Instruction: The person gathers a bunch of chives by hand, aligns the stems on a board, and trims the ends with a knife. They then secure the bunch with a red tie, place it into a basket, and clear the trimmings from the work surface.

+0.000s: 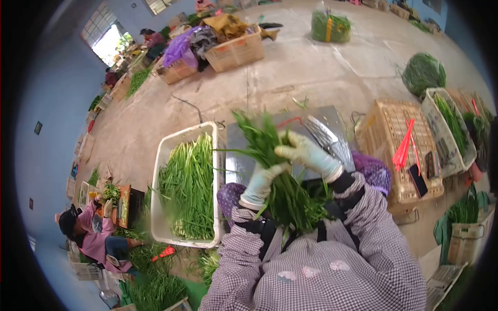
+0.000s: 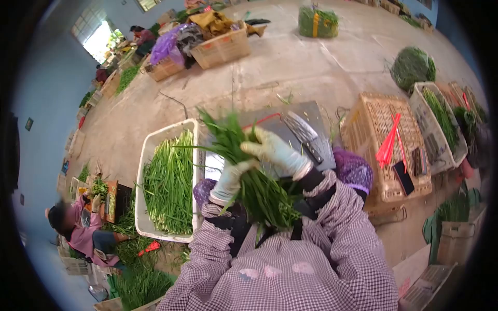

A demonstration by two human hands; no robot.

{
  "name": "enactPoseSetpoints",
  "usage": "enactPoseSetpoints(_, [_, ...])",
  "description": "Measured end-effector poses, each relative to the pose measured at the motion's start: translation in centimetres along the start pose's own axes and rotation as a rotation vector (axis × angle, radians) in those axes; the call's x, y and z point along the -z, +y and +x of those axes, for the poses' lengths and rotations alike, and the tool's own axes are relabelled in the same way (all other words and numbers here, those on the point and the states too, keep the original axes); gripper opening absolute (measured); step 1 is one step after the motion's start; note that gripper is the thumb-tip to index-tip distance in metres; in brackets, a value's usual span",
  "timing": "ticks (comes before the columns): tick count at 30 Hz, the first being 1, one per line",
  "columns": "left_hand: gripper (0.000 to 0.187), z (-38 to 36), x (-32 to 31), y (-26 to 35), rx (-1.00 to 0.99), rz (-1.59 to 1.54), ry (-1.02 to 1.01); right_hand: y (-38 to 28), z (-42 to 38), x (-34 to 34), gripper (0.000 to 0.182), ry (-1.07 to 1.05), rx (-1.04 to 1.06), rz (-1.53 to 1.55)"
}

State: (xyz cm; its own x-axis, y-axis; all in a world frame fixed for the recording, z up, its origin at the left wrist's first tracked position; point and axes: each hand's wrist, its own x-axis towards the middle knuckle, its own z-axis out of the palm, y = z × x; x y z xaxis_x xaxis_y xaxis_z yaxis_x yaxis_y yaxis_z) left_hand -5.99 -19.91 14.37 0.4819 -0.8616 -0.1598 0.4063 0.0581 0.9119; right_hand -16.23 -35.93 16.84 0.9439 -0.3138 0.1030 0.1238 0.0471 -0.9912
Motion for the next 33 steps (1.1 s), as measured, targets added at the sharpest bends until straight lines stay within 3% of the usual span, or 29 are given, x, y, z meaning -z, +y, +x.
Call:
enactPoseSetpoints(1, [0.034,-0.5,0.6,-0.4,0.017,-0.107,0.136,-0.2,-0.2,0.5,0.045,0.031,0.055,0.004])
enactPoseSetpoints(3, [0.05,-2.2,1.6,1.1,-0.046,-0.203,0.185,-1.3,-1.6,1.6,0.045,0.194,0.158,-0.117])
enactPoseSetpoints(5, [0.057,-3.0,5.9,0.7,-0.311,-0.348,0.019,2.1,-2.8,4.3,0.032,0.383,0.087,-0.133])
enactPoseSetpoints(8, [0.055,-5.4,11.3,0.2,-0.518,-0.616,-0.025,8.5,-6.1,6.9,0.027,0.431,0.113,-0.268])
enactPoseSetpoints(10, [0.056,-7.3,12.5,0.6,-0.655,-0.638,-0.057,12.6,-8.5,6.1,0.022,0.398,-0.1,-0.233])
enactPoseSetpoints(11, [0.056,-8.3,12.8,0.7,-0.708,-0.643,-0.033,13.8,-9.5,5.4,0.016,0.384,0.025,-0.462])
enactPoseSetpoints(14, [0.059,-10.4,15.0,-0.1,-0.805,-0.627,-0.211,15.1,-9.8,3.5,0.012,0.35,0.09,-0.552])
enactPoseSetpoints(16, [0.058,-11.7,15.6,-0.5,-0.833,-0.599,-0.246,15.0,-8.8,2.1,0.013,0.33,0.287,-0.749])
enactPoseSetpoints(19, [0.057,-12.0,16.2,-0.6,-0.86,-0.536,-0.338,13.4,-6.1,-1.6,0.029,0.201,0.213,-0.525])
enactPoseSetpoints(21, [0.056,-11.9,16.0,-0.5,-0.854,-0.513,-0.395,13.0,-4.9,-4.7,0.037,0.034,0.269,-0.541])
enactPoseSetpoints(23, [0.057,-12.1,15.0,-0.3,-0.891,-0.566,-0.414,14.8,-4.4,-5.8,0.029,-0.076,0.294,-0.74])
enactPoseSetpoints(25, [0.057,-13.8,15.1,-0.6,-0.897,-0.589,-0.195,17.3,-4.7,-5.2,0.022,0.048,0.194,-1.029])
enactPoseSetpoints(27, [0.06,-15.1,16.4,-1.2,-0.901,-0.579,-0.171,19.9,-5.9,-2.2,0.024,-0.351,-0.068,-1.454])
enactPoseSetpoints(29, [0.057,-15.9,17.1,-2.7,-0.985,-0.713,-0.011,20.4,-7.2,-0.5,0.031,-0.412,-0.673,-1.381])
enactPoseSetpoints(31, [0.06,-16.6,19.7,-4.3,-1.025,-0.682,0.01,19.4,-7.9,1.7,0.049,-0.505,-0.71,-1.258])
enactPoseSetpoints(33, [0.064,-17.1,21.9,-5.7,-1.035,-0.724,0.003,16.8,-6.9,1.1,0.071,-0.179,-0.491,-1.091])
